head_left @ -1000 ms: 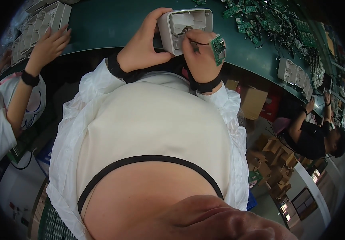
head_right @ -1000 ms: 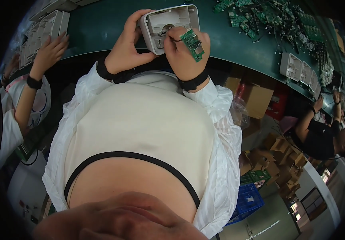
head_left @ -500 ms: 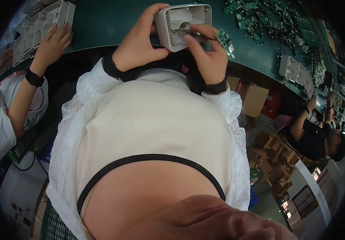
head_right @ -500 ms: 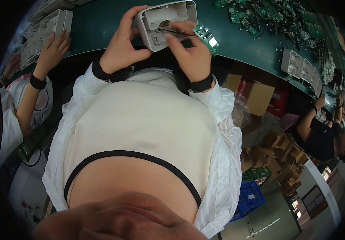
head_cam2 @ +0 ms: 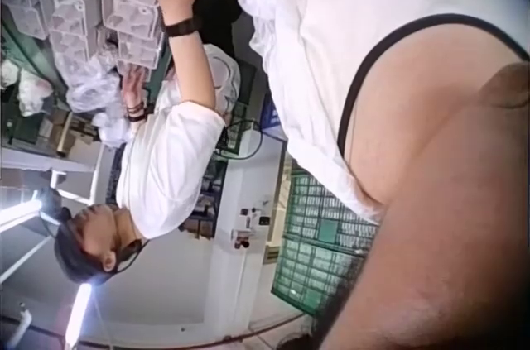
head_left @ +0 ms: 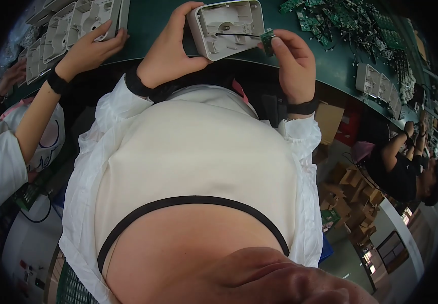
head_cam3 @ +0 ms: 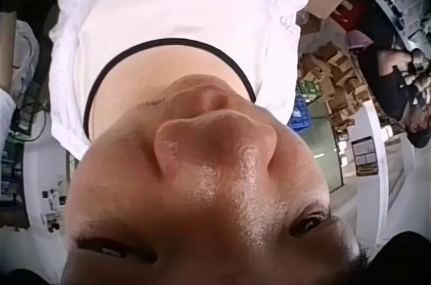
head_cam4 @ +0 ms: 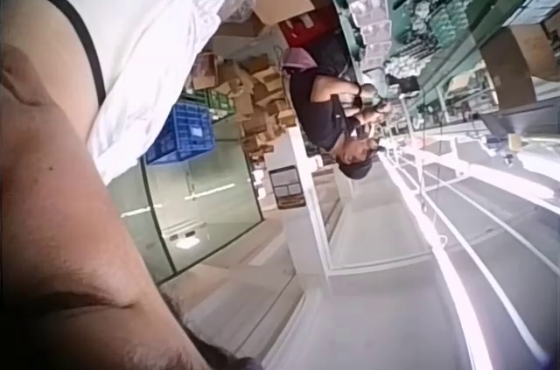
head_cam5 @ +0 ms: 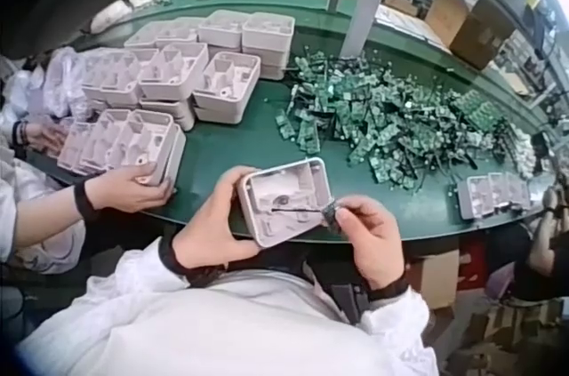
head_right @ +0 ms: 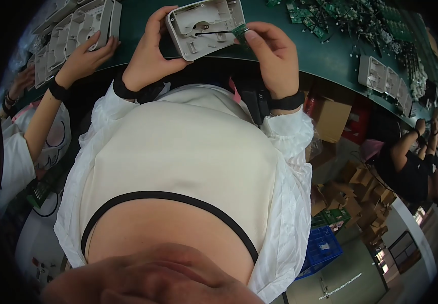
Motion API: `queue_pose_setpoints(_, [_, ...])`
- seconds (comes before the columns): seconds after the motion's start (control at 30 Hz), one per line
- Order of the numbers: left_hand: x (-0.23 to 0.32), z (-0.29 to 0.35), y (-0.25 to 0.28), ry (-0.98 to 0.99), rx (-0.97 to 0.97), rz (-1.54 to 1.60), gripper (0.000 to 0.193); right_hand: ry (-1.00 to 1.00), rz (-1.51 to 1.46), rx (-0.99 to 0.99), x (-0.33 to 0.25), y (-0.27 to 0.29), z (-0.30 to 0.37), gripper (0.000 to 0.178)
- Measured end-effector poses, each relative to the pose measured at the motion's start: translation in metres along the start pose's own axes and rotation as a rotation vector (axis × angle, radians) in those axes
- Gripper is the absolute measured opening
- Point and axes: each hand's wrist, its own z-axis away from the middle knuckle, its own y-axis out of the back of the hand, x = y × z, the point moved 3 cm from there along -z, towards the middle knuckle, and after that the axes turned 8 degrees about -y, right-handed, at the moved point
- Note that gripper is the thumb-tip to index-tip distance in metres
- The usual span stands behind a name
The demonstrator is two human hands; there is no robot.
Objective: The person picks up a circuit board and a plastic housing, inserts the board into the housing, and threads a wire through an opening. They then set the assembled unit aside on the table and repeat the process.
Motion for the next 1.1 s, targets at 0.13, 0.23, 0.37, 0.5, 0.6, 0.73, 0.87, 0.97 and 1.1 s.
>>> queue_pose_setpoints(0.13, [-0.024,-0.011,-0.014,-0.558,0.1,0.074,0.102,0.065,0.443,-0.029,-0.023,-0.02,0.005,0.022])
queue_pose_setpoints(0.23, [-0.024,-0.007,-0.015,-0.778,0.137,0.204,0.101,0.168,0.603,-0.12,-0.031,-0.028,0.007,0.021])
queue_pose_setpoints(0.37, [-0.006,-0.002,-0.011,-0.467,0.049,0.231,0.101,0.273,0.66,-0.299,-0.033,-0.029,0.013,0.02])
queue_pose_setpoints(0.5, [-0.004,0.008,-0.009,0.12,-0.034,0.271,0.101,0.287,0.725,-0.364,-0.029,-0.032,0.02,0.018])
queue_pose_setpoints(0.6, [-0.008,0.009,-0.011,0.152,-0.004,0.351,0.101,0.345,0.789,-0.339,-0.022,-0.034,0.023,0.018])
queue_pose_setpoints(0.73, [0.0,0.009,-0.004,0.247,-0.009,0.416,0.1,0.414,0.808,-0.188,-0.012,-0.042,0.025,0.016])
queue_pose_setpoints(0.87, [0.012,0.005,-0.004,0.398,0.004,0.393,0.101,0.309,0.717,-0.087,-0.008,-0.048,0.024,0.015])
queue_pose_setpoints(0.97, [-0.007,0.016,-0.01,0.18,0.023,0.215,0.097,0.097,0.686,-0.013,-0.018,-0.054,0.018,0.017])
queue_pose_setpoints(1.1, [-0.012,0.019,-0.015,0.208,0.035,0.227,0.1,0.519,0.995,-0.139,-0.019,-0.054,0.013,0.02])
